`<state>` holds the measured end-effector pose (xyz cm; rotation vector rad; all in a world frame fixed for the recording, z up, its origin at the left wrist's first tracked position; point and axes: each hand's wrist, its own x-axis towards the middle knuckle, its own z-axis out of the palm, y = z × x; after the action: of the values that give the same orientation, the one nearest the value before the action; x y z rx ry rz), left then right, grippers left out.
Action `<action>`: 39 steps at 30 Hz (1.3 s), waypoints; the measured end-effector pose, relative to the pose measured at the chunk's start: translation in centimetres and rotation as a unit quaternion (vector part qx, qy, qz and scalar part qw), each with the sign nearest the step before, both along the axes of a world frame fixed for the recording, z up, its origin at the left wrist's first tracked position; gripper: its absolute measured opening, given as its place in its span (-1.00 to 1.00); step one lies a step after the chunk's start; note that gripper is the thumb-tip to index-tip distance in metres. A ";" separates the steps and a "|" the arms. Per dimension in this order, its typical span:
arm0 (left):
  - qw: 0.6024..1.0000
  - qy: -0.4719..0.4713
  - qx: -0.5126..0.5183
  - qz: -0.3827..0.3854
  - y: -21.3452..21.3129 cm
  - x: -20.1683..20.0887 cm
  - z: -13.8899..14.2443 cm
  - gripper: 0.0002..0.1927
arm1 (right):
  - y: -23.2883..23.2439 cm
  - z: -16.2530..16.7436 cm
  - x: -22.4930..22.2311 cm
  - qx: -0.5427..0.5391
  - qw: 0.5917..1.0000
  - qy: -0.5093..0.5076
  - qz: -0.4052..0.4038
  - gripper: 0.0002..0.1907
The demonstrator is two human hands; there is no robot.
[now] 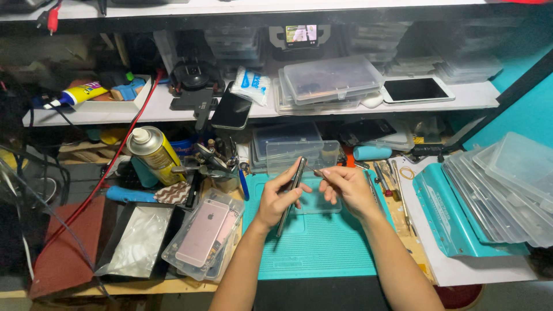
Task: The person repairs a smartphone at a workbench. They hold the opened phone chassis in one hand and use a small screwdriver and pry tool with the other hand to unscrew and detach internal components, working on the battery and board area, then set the phone down on the mat and reach for other tools.
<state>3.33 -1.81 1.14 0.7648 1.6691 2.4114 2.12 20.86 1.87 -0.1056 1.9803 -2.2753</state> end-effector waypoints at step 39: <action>0.972 -0.200 0.124 -0.001 -2.9 -2.2 -3.7 -0.58 | -9.1 2.5 -4.4 0.448 0.820 0.350 -0.075 -0.86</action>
<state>1.16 -4.73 -2.51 0.2707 1.2311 2.5836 -2.26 11.78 4.41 -0.7903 3.2970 -1.1609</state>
